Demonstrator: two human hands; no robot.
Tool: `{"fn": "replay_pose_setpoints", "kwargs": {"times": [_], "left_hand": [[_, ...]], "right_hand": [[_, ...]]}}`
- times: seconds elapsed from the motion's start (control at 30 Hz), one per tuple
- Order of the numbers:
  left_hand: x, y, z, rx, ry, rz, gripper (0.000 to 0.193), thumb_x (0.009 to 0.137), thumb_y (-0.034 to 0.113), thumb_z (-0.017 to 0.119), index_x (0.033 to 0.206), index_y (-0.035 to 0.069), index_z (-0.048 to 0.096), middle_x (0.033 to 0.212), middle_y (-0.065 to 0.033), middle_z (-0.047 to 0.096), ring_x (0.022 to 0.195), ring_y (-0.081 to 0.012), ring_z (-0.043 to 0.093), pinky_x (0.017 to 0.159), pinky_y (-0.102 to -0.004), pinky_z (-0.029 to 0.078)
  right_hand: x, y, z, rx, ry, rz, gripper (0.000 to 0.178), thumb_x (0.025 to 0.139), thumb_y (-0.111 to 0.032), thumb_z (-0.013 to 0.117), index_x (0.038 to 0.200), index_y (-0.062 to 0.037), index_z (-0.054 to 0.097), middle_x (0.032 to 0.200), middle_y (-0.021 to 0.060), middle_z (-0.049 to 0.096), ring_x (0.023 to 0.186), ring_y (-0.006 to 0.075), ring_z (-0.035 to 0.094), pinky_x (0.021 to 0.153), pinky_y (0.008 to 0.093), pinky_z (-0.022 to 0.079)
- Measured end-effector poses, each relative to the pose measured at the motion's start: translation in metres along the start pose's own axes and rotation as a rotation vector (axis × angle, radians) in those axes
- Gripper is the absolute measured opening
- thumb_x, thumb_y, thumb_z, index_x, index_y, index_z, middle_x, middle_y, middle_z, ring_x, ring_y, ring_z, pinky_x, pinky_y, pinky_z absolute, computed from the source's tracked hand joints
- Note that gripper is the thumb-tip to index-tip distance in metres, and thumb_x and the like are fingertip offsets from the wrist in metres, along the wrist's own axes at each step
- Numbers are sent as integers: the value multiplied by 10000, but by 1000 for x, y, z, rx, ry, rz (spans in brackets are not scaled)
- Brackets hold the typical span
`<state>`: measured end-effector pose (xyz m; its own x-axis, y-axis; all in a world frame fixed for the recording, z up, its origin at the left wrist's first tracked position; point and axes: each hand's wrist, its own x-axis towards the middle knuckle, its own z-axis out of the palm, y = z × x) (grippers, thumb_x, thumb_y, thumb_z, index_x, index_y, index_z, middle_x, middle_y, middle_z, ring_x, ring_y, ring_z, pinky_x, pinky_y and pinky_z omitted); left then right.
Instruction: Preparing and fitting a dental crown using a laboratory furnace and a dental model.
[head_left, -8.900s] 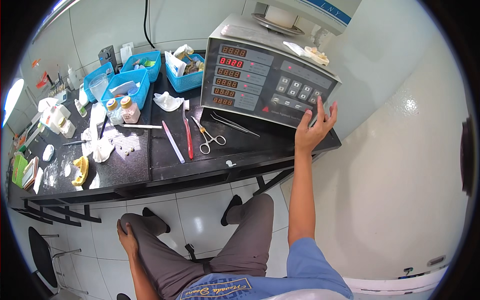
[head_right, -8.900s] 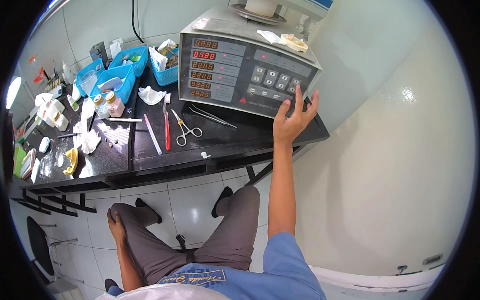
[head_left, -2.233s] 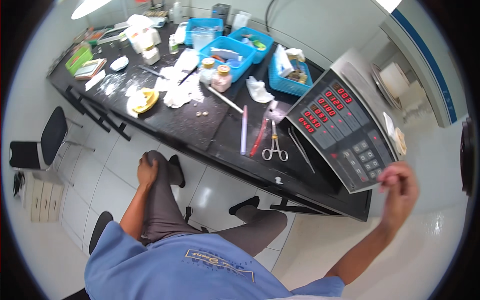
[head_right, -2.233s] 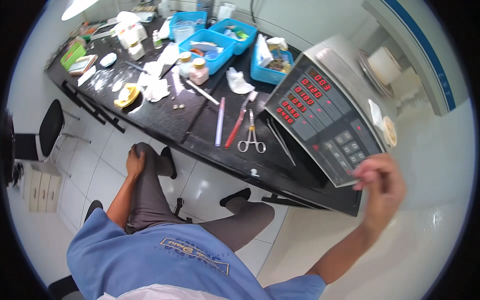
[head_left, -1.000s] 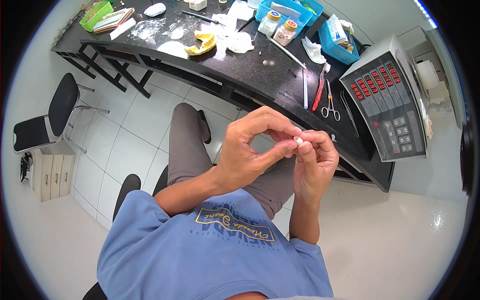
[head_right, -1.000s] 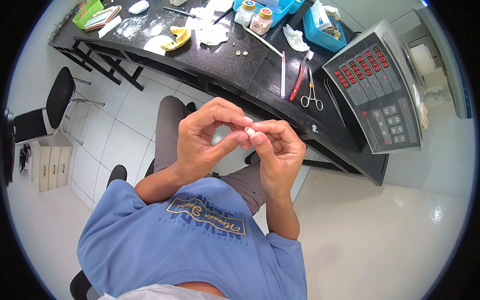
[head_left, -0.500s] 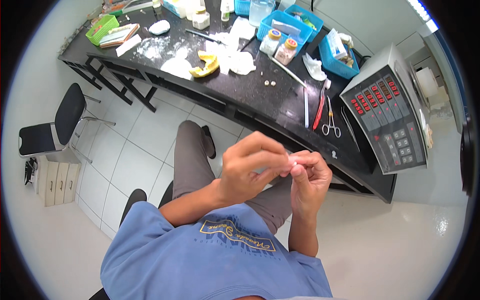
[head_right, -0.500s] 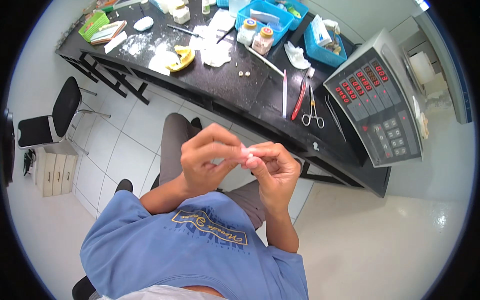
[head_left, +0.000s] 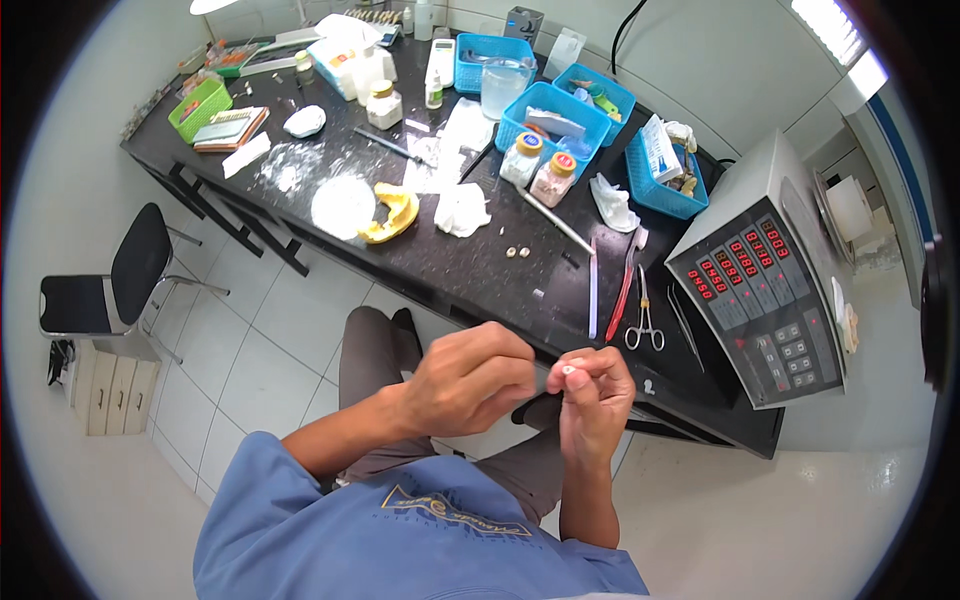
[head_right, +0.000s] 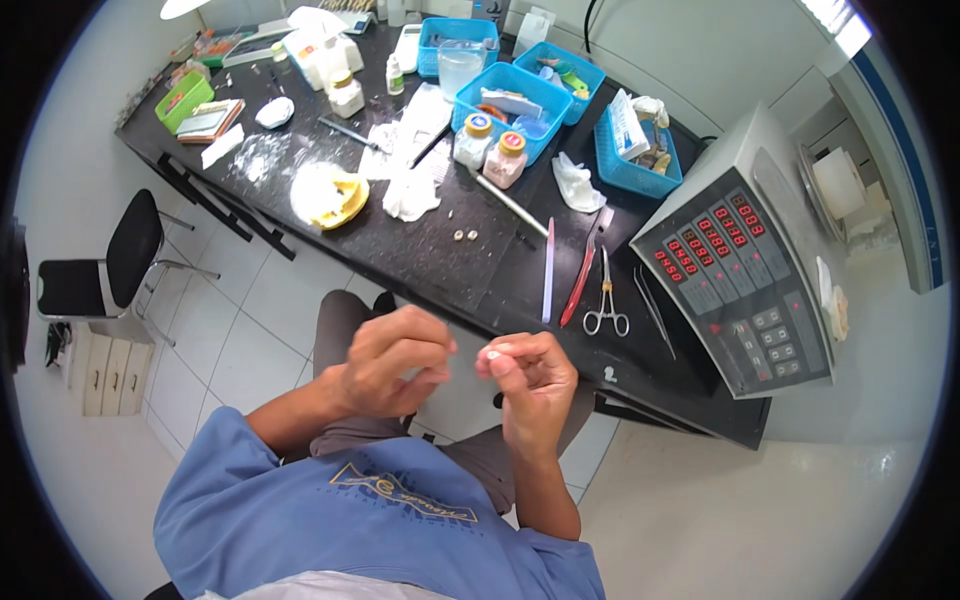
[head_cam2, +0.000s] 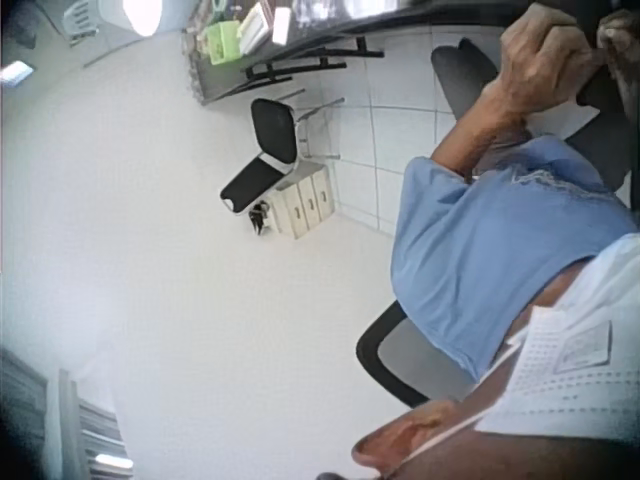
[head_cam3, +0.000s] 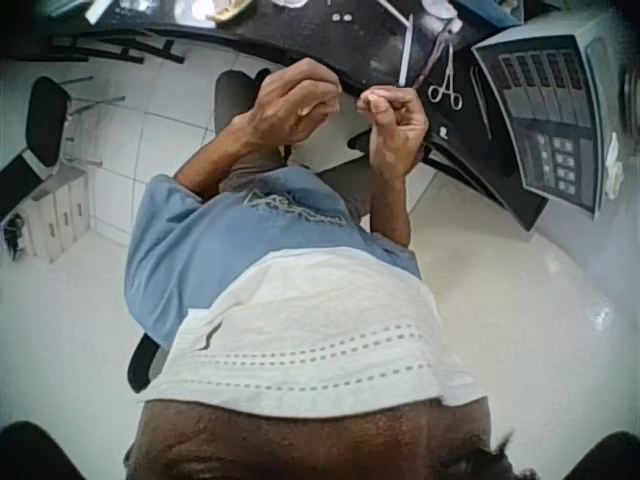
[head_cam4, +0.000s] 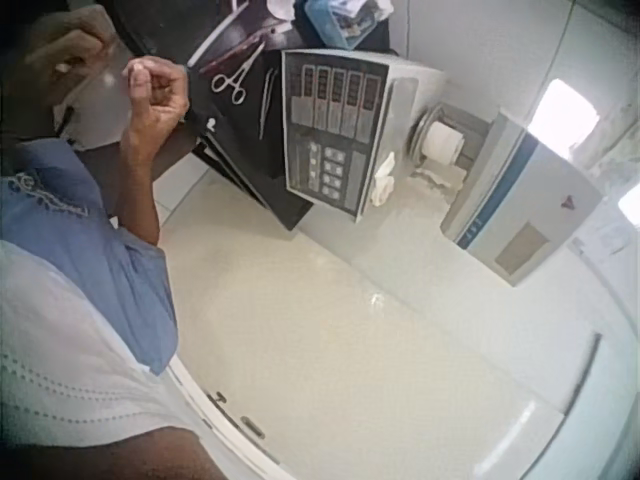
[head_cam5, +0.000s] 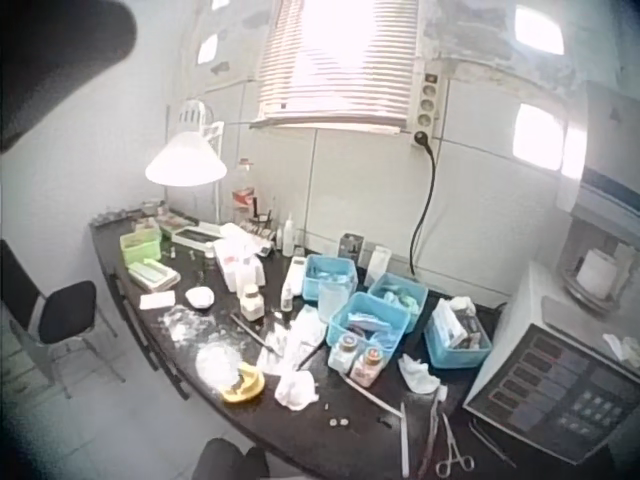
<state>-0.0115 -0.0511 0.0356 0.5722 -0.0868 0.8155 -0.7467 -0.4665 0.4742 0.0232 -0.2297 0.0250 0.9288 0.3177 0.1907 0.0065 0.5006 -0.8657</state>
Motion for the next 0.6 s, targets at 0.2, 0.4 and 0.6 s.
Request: {"fn": "replay_pose_setpoints", "kwargs": {"times": [0.2, 0.4, 0.6], "left_hand": [[91, -39, -69, 209, -106, -16, 257, 965, 181, 518, 796, 3, 594, 784, -111, 605, 689, -217, 606, 610, -312, 480], [221, -147, -47, 342, -250, -211, 296, 959, 264, 550, 897, -15, 626, 798, -63, 654, 727, -146, 625, 695, -292, 502], [281, -281, 50, 517, -618, -363, 295, 900, 275, 628, 915, -11, 701, 841, -132, 717, 756, -190, 700, 709, -324, 552]], "right_hand": [[47, -3, -45, -353, 199, -158, 65, 939, -68, 586, 921, -6, 592, 872, 47, 582, 709, 74, 549, 669, 224, 476], [64, 3, -66, -895, 200, -170, 247, 980, -202, 583, 835, -3, 563, 749, 44, 522, 624, 108, 489, 582, 244, 397], [63, 9, -54, -891, 259, -189, 219, 941, -178, 640, 840, 15, 629, 777, 87, 602, 683, 166, 577, 617, 272, 439]]}}
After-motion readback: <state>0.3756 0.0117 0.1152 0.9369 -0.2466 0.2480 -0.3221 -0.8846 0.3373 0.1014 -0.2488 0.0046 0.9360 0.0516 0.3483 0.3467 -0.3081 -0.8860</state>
